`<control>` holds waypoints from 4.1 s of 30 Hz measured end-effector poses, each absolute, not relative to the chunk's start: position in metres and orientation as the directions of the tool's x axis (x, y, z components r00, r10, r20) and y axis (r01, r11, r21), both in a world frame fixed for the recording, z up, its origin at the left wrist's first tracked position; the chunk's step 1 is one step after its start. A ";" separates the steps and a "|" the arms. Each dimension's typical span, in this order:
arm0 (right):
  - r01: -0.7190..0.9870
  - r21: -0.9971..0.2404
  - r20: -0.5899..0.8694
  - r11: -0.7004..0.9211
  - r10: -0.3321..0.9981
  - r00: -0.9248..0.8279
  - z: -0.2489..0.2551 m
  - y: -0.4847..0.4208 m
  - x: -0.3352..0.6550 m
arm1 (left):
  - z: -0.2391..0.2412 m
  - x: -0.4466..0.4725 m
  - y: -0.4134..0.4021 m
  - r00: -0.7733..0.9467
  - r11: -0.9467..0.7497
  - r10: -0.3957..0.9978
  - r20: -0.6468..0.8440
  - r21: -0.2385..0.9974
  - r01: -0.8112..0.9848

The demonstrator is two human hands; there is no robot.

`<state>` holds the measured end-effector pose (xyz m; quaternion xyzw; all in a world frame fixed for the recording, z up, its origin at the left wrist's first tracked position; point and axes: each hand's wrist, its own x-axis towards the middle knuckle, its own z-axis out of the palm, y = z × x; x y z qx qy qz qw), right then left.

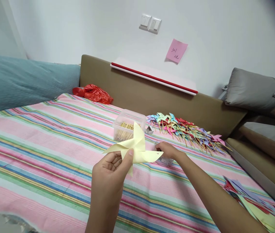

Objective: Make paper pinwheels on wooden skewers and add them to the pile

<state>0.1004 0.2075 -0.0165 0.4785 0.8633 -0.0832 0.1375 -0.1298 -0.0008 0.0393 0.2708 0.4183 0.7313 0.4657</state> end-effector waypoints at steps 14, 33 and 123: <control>0.838 -0.033 -0.348 0.545 0.779 -0.521 -0.020 0.212 0.103 | 0.046 -0.128 -0.003 -0.432 -0.187 0.902 -0.023 0.880 -0.437; 0.829 -0.310 -0.292 0.464 0.784 -0.548 -0.022 0.212 0.111 | 0.045 -0.127 -0.002 -0.423 -0.188 0.906 -0.013 0.883 -0.429; -0.137 -0.980 0.168 0.141 0.962 -0.213 0.017 0.025 0.152 | 0.005 -0.008 0.024 0.015 -0.282 0.960 0.281 0.959 0.025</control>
